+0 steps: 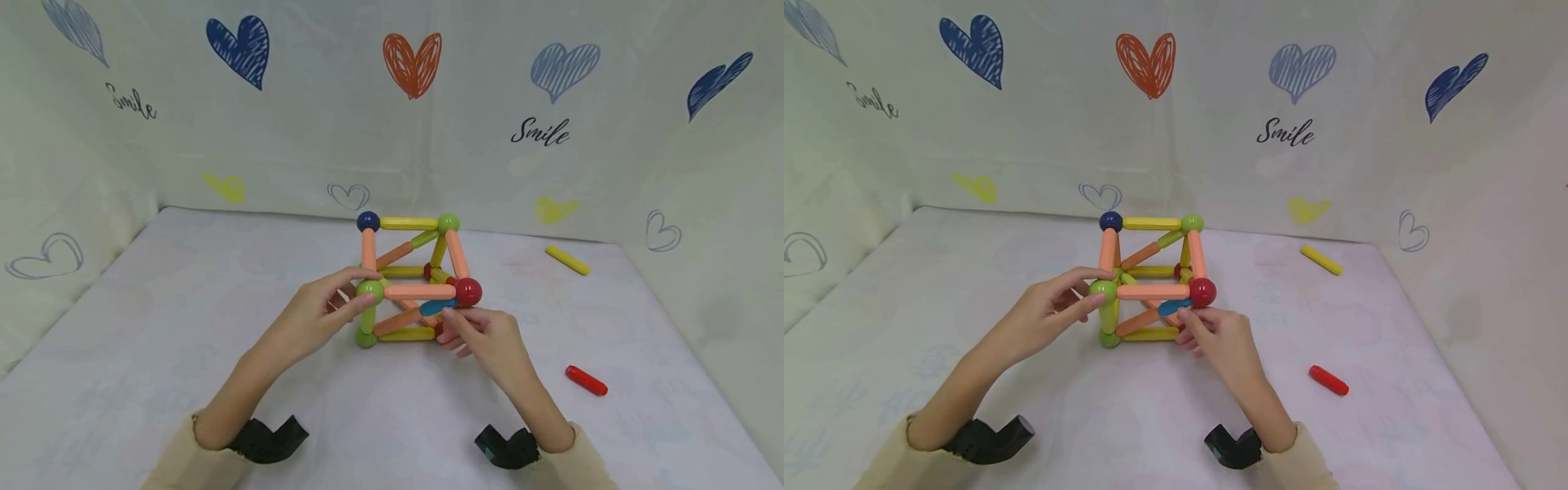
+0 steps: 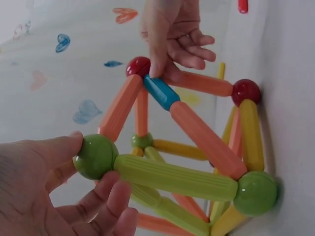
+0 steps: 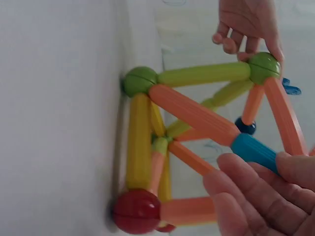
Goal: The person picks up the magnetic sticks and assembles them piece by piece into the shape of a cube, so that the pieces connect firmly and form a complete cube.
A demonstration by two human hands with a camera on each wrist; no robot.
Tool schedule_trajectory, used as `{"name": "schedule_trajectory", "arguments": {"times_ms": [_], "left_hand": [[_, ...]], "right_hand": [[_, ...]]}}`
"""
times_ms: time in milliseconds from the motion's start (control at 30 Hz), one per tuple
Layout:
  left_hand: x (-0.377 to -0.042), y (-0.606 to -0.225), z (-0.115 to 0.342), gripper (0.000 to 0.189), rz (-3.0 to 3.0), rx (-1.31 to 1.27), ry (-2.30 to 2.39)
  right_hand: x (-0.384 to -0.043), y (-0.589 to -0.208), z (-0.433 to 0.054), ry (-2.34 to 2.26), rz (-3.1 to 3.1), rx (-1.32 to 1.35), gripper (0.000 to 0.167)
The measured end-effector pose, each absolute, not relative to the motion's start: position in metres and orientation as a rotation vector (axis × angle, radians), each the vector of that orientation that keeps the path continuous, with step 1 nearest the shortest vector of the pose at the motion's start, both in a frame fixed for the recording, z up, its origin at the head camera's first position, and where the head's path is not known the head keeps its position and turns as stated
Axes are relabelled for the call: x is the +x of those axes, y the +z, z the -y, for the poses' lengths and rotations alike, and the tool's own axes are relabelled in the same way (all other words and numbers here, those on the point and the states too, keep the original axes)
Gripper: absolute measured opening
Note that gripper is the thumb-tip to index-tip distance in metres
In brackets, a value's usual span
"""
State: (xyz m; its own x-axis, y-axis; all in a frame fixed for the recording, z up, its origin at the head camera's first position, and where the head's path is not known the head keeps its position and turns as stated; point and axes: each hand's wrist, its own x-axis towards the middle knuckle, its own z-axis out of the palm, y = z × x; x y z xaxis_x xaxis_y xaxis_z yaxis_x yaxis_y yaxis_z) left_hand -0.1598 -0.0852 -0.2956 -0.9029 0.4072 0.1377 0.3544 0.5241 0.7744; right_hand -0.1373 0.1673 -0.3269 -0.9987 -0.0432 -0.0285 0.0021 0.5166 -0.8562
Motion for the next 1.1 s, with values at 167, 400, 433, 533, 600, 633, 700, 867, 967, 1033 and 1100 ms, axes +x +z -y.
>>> {"name": "schedule_trajectory", "arguments": {"times_ms": [167, 400, 433, 533, 600, 633, 700, 867, 967, 1033, 1100], "left_hand": [[-0.16, -0.298, 0.086, 0.037, -2.709, 0.66, 1.374], [-0.164, -0.303, 0.083, 0.037, -2.644, 0.681, 1.49], [-0.165, -0.305, 0.083, 0.037, -2.635, 0.684, 1.506], [-0.166, -0.308, 0.08, 0.038, -2.607, 0.669, 1.55], [-0.166, -0.309, 0.079, 0.039, -2.595, 0.657, 1.572], [-0.166, -0.31, 0.078, 0.038, -2.595, 0.645, 1.579], [-0.165, -0.309, 0.078, 0.036, -2.603, 0.621, 1.589], [-0.165, -0.309, 0.079, 0.029, -2.616, 0.612, 1.595], [-0.163, -0.308, 0.08, 0.028, -2.623, 0.631, 1.579], [-0.16, -0.307, 0.082, 0.03, -2.617, 0.638, 1.568], [-0.156, -0.305, 0.084, 0.03, -2.607, 0.64, 1.561]], "right_hand": [[-0.144, -0.314, -0.195, -1.237, -2.814, -0.09, 0.029], [-0.167, -0.321, -0.249, -1.058, -2.774, 0.065, 0.052], [-0.172, -0.325, -0.259, -1.068, -2.737, 0.121, 0.057], [-0.187, -0.334, -0.288, -1.105, -2.628, 0.269, 0.068], [-0.201, -0.343, -0.31, -1.122, -2.581, 0.356, 0.074], [-0.208, -0.349, -0.323, -1.121, -2.572, 0.403, 0.077], [-0.227, -0.365, -0.351, -1.121, -2.573, 0.484, 0.084], [-0.256, -0.389, -0.396, -1.178, -2.597, 0.632, 0.088], [-0.252, -0.37, -0.389, -1.215, -2.594, 0.688, 0.079], [-0.246, -0.354, -0.379, -1.22, -2.582, 0.732, 0.073], [-0.249, -0.356, -0.381, -1.209, -2.589, 0.768, 0.072]]}}
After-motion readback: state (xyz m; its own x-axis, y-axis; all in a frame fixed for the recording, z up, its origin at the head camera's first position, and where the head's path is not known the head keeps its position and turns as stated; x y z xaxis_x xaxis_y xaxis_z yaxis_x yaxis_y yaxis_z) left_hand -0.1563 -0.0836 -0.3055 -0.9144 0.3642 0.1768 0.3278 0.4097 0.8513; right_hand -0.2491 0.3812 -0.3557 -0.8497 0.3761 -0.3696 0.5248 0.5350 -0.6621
